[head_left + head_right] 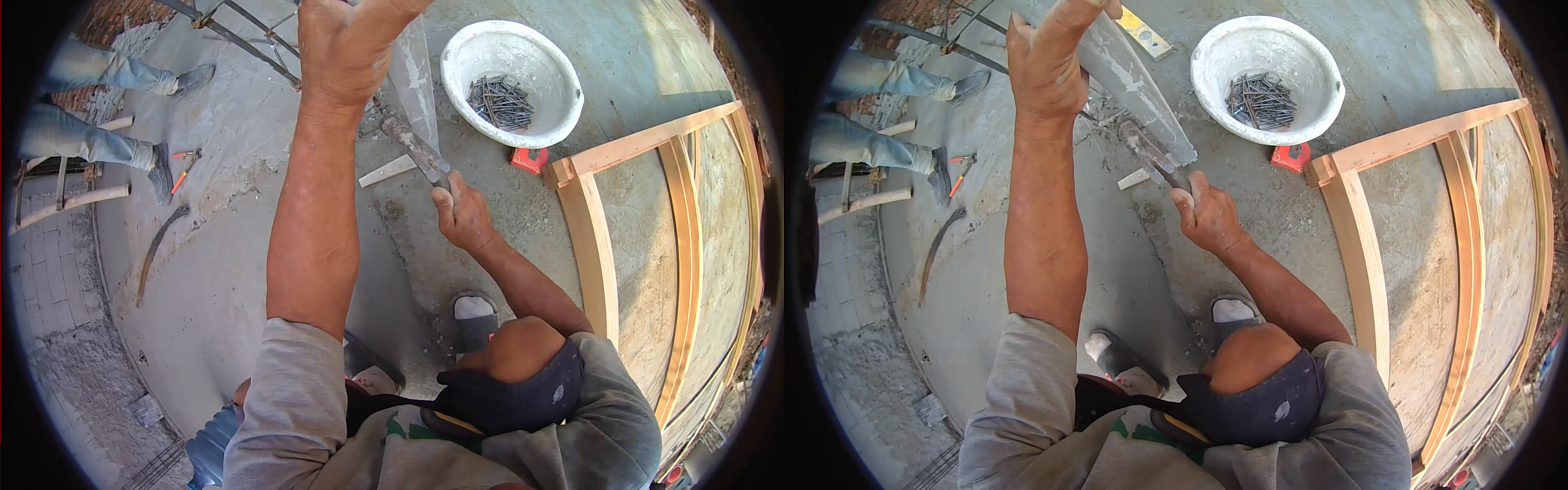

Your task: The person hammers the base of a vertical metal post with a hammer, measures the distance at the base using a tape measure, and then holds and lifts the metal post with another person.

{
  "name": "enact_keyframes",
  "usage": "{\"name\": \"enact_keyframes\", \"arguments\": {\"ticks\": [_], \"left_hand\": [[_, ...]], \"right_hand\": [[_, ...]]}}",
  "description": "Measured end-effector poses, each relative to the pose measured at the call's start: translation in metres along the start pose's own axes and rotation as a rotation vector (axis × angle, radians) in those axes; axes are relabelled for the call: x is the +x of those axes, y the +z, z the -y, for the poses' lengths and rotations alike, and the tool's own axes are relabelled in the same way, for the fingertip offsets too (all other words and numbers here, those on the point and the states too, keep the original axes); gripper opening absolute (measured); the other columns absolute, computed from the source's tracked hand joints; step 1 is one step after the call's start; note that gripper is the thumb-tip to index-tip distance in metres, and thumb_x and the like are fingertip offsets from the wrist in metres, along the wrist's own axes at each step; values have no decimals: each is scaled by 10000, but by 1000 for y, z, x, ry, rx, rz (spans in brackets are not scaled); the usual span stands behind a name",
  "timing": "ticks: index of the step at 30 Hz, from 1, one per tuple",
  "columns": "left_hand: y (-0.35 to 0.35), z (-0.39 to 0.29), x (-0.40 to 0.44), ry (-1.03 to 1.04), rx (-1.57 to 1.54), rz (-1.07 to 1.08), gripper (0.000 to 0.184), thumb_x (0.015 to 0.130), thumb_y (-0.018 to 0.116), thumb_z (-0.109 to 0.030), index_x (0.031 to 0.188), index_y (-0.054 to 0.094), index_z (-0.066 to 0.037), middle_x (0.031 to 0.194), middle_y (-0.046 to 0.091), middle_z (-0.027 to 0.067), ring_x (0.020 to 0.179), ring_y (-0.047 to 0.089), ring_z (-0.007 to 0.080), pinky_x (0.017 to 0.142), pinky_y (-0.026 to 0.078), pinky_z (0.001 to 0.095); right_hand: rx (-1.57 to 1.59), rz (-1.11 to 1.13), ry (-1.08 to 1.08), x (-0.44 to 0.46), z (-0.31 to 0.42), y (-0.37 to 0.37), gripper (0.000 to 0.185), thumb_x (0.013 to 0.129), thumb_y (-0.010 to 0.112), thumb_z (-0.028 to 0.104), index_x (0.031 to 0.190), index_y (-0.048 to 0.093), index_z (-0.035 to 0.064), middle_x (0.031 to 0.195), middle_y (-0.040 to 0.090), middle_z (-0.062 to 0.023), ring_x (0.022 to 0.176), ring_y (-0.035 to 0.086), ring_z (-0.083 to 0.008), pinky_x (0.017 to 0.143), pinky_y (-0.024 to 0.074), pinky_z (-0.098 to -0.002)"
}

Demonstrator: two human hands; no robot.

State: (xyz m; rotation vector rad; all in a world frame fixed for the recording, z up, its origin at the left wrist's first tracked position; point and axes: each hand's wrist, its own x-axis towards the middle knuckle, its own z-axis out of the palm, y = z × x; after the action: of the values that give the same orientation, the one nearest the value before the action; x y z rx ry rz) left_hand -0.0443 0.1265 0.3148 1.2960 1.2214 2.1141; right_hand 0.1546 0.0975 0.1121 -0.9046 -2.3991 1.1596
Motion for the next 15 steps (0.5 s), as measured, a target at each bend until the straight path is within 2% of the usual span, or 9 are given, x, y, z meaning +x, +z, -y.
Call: {"name": "enact_keyframes", "arguments": {"ticks": [1, 4, 7, 9, 13, 15], "left_hand": [[0, 1, 2, 14, -6, -7, 414, 814, 779, -134, 1157, 580, -13, 921, 624, 15, 802, 597, 104, 736, 484, 249], [2, 0, -2, 2, -32, -29, 419, 816, 779, -136, 1161, 577, -12, 928, 624, 18, 807, 600, 105, 742, 486, 246], [2, -12, -10, -82, -2, -22, 433, 817, 777, -142, 1171, 568, -7, 949, 622, 23, 827, 602, 108, 754, 488, 247], [8, -17, -2, -57, 59, -34, 441, 819, 776, -147, 1175, 561, -4, 961, 620, 26, 830, 601, 109, 752, 488, 248], [11, -8, 3, -4, -88, 3, 458, 816, 778, -162, 1180, 552, -1, 959, 618, 30, 787, 598, 109, 720, 497, 253], [10, -13, 1, 0, -70, 3, 450, 817, 777, -164, 1174, 553, -8, 944, 617, 31, 762, 598, 110, 705, 499, 254]], "right_hand": [[2, -38, -35, -2, -10, 8, 480, 1015, 427, 444, 1001, 556, -18, 783, 668, -266, 806, 659, -467, 751, 521, -532], [-279, 238, 155, 5, -48, 33, 495, 1006, 440, 465, 1012, 565, -14, 808, 672, -264, 823, 659, -469, 750, 519, -530], [-212, 274, 183, -4, -36, 22, 586, 993, 438, 526, 1058, 588, -37, 864, 674, -283, 846, 661, -470, 759, 522, -523], [-156, 331, 214, -22, -44, 18, 644, 986, 428, 562, 1076, 607, -50, 887, 668, -302, 871, 659, -466, 781, 519, -522], [-9, 583, 306, -67, -70, 1, 689, 987, 402, 588, 1064, 647, -51, 902, 666, -311, 904, 657, -457, 824, 511, -517], [93, 712, 612, -70, -58, -20, 663, 988, 409, 573, 1036, 664, -37, 924, 677, -283, 938, 654, -446, 839, 510, -502]]}}
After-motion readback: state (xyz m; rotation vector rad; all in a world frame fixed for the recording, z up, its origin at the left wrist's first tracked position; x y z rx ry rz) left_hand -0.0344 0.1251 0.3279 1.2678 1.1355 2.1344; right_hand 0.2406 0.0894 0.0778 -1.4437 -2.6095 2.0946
